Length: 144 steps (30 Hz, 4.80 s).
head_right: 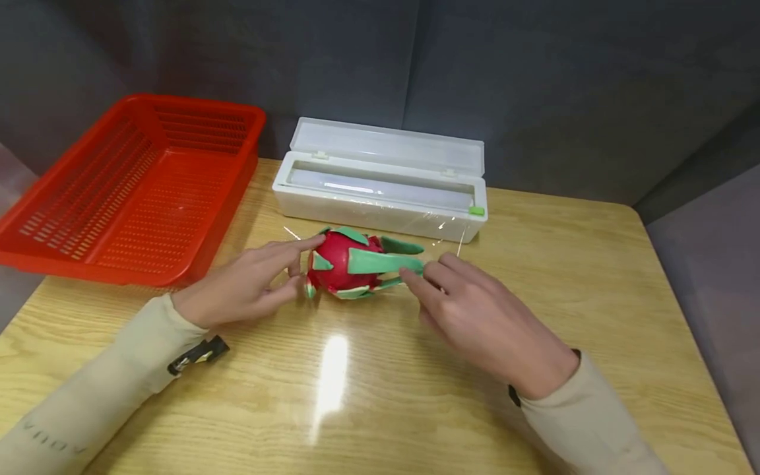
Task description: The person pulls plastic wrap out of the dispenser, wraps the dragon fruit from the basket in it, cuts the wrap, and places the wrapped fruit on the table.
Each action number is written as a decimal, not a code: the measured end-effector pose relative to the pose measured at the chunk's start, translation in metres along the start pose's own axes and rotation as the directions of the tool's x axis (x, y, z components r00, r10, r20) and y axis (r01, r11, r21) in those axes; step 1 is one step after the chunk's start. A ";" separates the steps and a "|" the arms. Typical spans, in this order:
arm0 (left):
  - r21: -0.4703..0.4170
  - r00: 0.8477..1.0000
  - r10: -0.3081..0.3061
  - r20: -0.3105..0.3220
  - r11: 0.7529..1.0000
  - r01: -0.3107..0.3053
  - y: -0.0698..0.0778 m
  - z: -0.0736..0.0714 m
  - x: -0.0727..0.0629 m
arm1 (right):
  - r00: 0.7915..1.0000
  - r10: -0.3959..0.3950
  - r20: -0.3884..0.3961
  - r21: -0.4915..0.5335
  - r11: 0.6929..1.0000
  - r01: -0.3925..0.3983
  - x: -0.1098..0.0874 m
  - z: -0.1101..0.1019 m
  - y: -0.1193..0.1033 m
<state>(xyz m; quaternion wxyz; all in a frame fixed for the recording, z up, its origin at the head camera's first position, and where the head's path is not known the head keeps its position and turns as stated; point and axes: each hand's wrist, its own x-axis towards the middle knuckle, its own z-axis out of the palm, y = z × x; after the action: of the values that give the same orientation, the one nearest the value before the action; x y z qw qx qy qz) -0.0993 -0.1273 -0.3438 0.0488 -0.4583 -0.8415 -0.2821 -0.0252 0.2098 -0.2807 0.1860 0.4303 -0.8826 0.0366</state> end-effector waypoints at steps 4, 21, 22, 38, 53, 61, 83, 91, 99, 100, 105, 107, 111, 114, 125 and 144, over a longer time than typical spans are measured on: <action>-0.024 0.999 -0.019 0.029 1.000 0.019 0.001 0.001 0.005 | 1.000 -0.002 -0.027 0.009 1.000 0.002 0.001 0.002 0.002; -0.138 0.998 -0.040 0.056 0.989 0.048 0.006 0.003 0.025 | 0.992 0.127 -0.023 0.122 0.985 -0.124 -0.011 0.016 0.011; -0.158 0.997 -0.050 0.055 0.986 0.058 0.006 0.004 0.025 | 0.991 0.132 -0.023 0.126 0.984 -0.128 -0.013 0.017 0.012; -0.307 0.994 -0.059 0.089 0.948 0.084 0.013 0.008 0.047 | 0.971 0.226 0.071 0.222 0.946 -0.237 -0.026 0.028 0.030; -0.310 0.995 -0.036 0.097 0.949 0.065 0.015 0.016 0.063 | 0.948 0.259 0.187 0.250 0.920 -0.301 -0.035 0.037 0.046; -0.254 0.998 -0.018 0.060 0.967 0.032 0.017 0.015 0.065 | 0.953 0.248 0.173 0.270 0.919 -0.288 -0.038 0.041 0.051; -0.351 0.985 -0.116 0.129 0.923 0.155 0.005 0.011 0.040 | 0.878 0.395 0.272 0.314 0.825 -0.469 -0.055 0.051 0.084; -0.262 0.989 -0.135 0.065 0.954 0.148 0.009 0.012 0.045 | 0.884 0.390 0.256 0.357 0.812 -0.461 -0.055 0.053 0.092; -0.134 0.993 -0.108 -0.047 0.986 0.101 0.008 0.020 0.049 | 0.881 0.423 0.213 0.350 0.809 -0.473 -0.045 0.060 0.094; -0.123 0.993 -0.105 -0.054 0.988 0.098 0.007 0.020 0.049 | 0.882 0.417 0.220 0.351 0.810 -0.470 -0.043 0.061 0.094; -0.086 0.992 -0.080 -0.098 0.994 0.071 0.005 0.026 0.052 | 0.866 0.410 0.288 0.366 0.788 -0.495 -0.032 0.067 0.095; -0.075 0.990 -0.072 -0.122 0.995 0.063 0.005 0.029 0.054 | 0.849 0.420 0.321 0.371 0.770 -0.520 -0.030 0.069 0.095; -0.076 0.984 -0.086 -0.158 0.994 0.074 0.004 0.034 0.059 | 0.832 0.432 0.347 0.372 0.751 -0.545 -0.028 0.074 0.097; -0.099 0.981 -0.108 -0.158 0.991 0.094 0.004 0.036 0.063 | 0.839 0.426 0.339 0.373 0.758 -0.535 -0.028 0.077 0.098; -0.056 0.977 -0.138 -0.162 0.990 0.130 0.004 0.040 0.072 | 0.857 0.408 0.315 0.330 0.799 -0.502 -0.024 0.082 0.101; -0.107 0.962 -0.236 -0.140 0.969 0.223 0.000 0.037 0.081 | 0.838 0.411 0.359 0.340 0.778 -0.528 -0.019 0.079 0.101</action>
<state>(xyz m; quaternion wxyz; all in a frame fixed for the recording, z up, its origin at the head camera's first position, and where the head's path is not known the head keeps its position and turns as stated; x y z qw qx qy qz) -0.1399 -0.0474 -0.3473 0.0587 -0.3366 -0.8691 -0.3576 -0.1165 0.2693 -0.3516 -0.0473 0.2250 -0.9490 0.2158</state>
